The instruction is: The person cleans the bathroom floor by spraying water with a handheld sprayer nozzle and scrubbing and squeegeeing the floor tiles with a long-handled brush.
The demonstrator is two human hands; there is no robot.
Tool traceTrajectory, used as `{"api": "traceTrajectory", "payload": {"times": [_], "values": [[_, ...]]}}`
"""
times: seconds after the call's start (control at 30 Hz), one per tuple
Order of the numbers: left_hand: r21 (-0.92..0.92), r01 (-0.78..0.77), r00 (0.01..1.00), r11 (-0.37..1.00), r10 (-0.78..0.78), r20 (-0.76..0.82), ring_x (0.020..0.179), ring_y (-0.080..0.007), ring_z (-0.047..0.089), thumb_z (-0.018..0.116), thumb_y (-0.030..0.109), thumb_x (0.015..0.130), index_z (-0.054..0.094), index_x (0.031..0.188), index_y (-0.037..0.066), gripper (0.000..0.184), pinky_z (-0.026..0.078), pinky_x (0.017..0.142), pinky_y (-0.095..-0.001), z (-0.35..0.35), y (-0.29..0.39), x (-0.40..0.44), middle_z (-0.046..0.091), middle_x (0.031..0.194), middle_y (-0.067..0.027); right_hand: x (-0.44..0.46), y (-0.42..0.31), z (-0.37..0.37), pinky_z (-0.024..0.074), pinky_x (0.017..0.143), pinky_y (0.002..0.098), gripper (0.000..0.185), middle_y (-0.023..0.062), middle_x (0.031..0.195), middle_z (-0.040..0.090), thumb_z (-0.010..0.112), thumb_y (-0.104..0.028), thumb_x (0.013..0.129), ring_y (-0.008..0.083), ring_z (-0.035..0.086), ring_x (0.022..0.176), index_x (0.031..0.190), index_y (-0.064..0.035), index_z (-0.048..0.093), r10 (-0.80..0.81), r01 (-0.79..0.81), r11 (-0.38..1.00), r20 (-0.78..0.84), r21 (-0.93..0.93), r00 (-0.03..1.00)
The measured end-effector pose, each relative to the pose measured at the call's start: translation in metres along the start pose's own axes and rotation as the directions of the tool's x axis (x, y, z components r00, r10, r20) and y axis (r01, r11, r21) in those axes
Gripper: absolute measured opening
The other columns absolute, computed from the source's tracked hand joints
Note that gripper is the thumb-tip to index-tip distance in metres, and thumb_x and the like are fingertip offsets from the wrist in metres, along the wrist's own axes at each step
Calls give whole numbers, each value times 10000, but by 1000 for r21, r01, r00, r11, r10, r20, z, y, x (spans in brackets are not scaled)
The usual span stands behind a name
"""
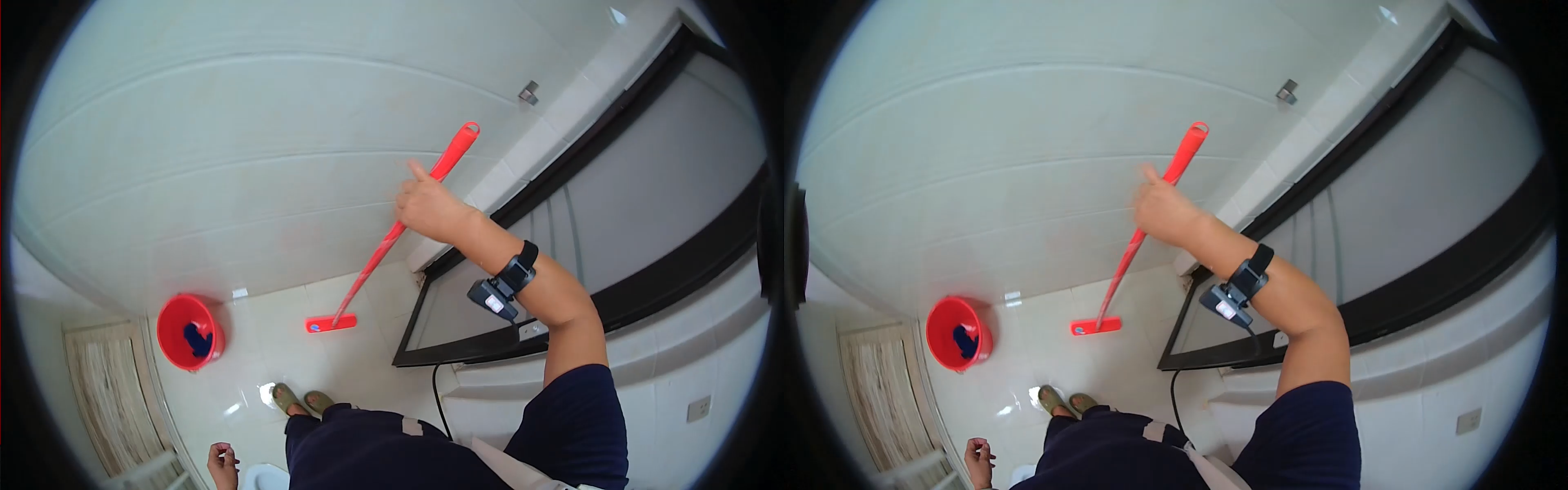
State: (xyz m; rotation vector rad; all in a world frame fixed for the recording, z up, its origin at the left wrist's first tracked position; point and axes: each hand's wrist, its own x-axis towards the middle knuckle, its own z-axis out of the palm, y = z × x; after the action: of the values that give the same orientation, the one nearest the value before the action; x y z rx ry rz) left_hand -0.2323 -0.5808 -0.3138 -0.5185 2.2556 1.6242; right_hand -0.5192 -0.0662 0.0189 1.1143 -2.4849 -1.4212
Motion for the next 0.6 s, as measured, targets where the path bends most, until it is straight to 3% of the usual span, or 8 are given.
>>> {"api": "traceTrajectory", "payload": {"times": [0.03,0.17,0.23,0.33,0.4,0.47,0.53,0.6], "values": [[-27,1,998,1000,1,60,656,-93,581,604,287,905,587,1090,93,268,425,501,-221,-7,0,13,621,847,-27,-12,0,14,285,1049,510,69,-10,663,552,583,-148,731,174,578,802,679,-153,629,62,-62,997,1,40,998],[1,-99,986,995,98,136,681,-114,602,617,258,895,598,1070,83,248,455,519,-228,-28,1,96,620,835,-33,-44,19,14,272,1050,531,61,-11,704,577,583,-141,736,176,578,849,711,-151,638,213,-219,975,133,36,968],[-55,-115,981,992,122,150,562,-87,542,562,117,895,545,912,65,58,399,413,-214,-31,6,141,536,726,5,-58,30,6,256,1055,556,88,-6,762,591,582,-133,746,181,576,890,773,-159,661,386,-369,922,231,-117,893],[3,-243,950,970,238,201,594,-90,538,568,40,863,561,892,34,30,428,492,-218,-40,36,202,564,717,-15,-75,46,-40,222,1075,580,153,3,805,591,579,-125,757,187,561,943,850,-182,685,517,-471,853,239,-225,822],[-99,-468,842,878,477,252,611,-104,554,585,22,842,570,863,18,26,451,545,-236,-34,44,256,576,700,-25,-74,52,-67,183,1095,598,155,-2,801,585,581,-119,759,181,553,960,843,-191,691,579,-503,805,235,-313,781],[18,-628,747,778,596,294,616,-124,562,601,33,831,581,866,0,52,458,580,-255,-23,116,260,590,706,-61,-76,56,-86,160,1105,607,148,-9,791,581,583,-117,758,174,550,966,827,-191,692,627,-539,763,204,-357,752],[119,-741,651,661,664,368,613,-161,581,621,67,827,599,881,-1,90,472,584,-288,-3,170,277,616,751,-114,-80,56,-100,105,1118,617,150,-28,774,567,590,-106,756,155,541,978,806,-197,698,661,-575,684,49,-449,749],[77,-899,427,431,824,374,629,-216,608,643,111,823,616,922,17,140,488,598,-327,30,235,268,634,811,-165,-76,56,-114,85,1120,619,158,-38,767,561,592,-100,755,146,534,994,807,-200,703,682,-609,659,8,-441,732]]}}
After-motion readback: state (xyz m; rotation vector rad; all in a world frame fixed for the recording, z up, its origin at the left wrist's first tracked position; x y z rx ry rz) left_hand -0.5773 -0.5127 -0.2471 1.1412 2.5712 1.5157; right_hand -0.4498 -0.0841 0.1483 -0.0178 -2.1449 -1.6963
